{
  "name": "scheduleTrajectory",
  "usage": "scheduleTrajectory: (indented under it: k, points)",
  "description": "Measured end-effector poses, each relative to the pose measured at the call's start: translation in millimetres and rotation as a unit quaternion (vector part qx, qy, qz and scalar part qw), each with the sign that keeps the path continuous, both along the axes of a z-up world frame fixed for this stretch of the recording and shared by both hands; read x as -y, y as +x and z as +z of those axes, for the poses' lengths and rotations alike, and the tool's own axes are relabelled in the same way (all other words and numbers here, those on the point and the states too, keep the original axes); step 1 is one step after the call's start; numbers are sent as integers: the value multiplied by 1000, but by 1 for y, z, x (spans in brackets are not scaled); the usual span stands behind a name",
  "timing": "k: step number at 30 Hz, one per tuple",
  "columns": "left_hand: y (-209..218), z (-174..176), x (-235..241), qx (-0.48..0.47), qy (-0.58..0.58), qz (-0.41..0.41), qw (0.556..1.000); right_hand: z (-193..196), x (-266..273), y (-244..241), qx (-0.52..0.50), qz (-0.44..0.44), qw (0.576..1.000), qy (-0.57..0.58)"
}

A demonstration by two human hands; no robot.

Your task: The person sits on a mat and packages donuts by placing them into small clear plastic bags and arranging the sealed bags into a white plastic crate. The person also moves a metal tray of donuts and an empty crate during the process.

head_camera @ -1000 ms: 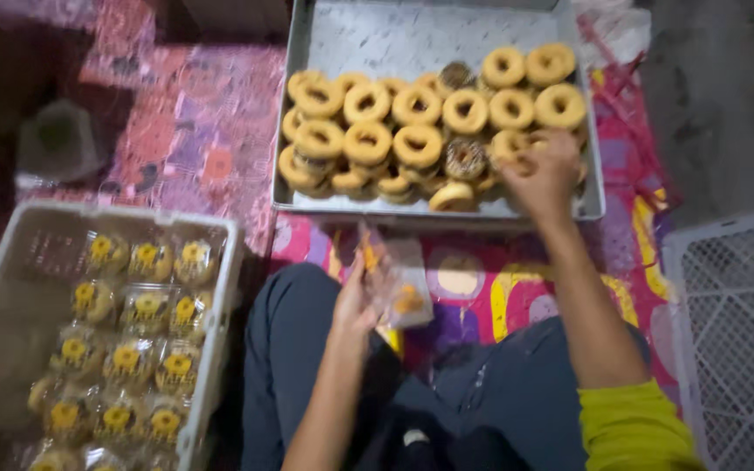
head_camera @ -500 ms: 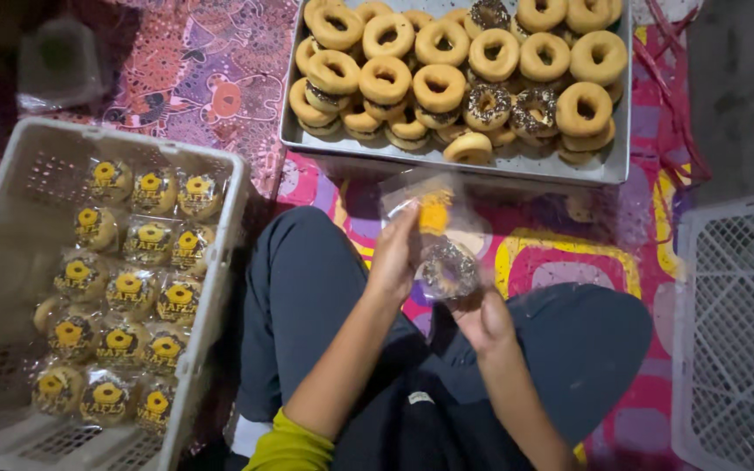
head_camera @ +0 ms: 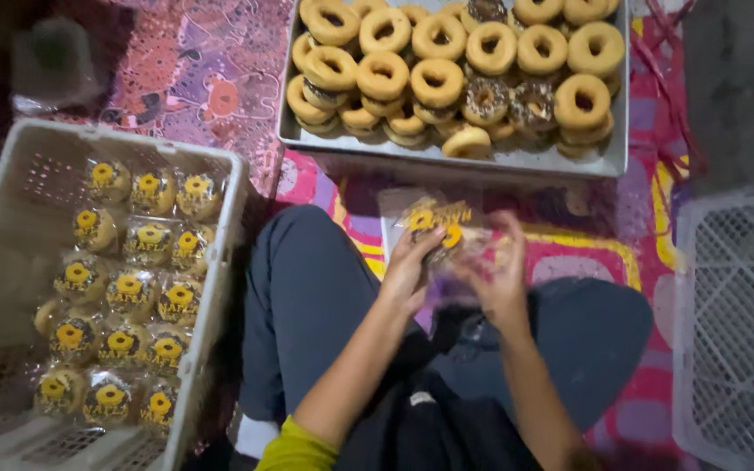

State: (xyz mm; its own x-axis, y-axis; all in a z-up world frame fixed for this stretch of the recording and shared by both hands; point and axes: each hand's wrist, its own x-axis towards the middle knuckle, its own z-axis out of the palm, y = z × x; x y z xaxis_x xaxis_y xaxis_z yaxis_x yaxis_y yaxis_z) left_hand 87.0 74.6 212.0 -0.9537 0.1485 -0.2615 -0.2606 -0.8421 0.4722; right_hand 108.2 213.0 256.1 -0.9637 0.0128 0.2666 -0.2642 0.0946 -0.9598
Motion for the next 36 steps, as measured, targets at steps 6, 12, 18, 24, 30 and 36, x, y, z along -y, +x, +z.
scheduleTrajectory:
  k: [6,12,18,24,30,36]
  points:
    - [-10,-54,60,174,25,-54,983,10,-14,17,-276,128,850,431]
    - [-21,-104,137,154,75,111,979,-107,-7,13,293,267,913,100]
    - [-27,-102,129,177,115,77,975,-196,19,-84,213,129,937,246]
    - [-19,-86,94,262,-47,-19,964,-107,46,-67,81,157,982,62]
    - [-20,-81,52,134,54,-54,988,-33,37,-61,-106,66,953,276]
    - [4,-53,50,-26,-205,-42,977,-3,10,-52,-1,114,911,396]
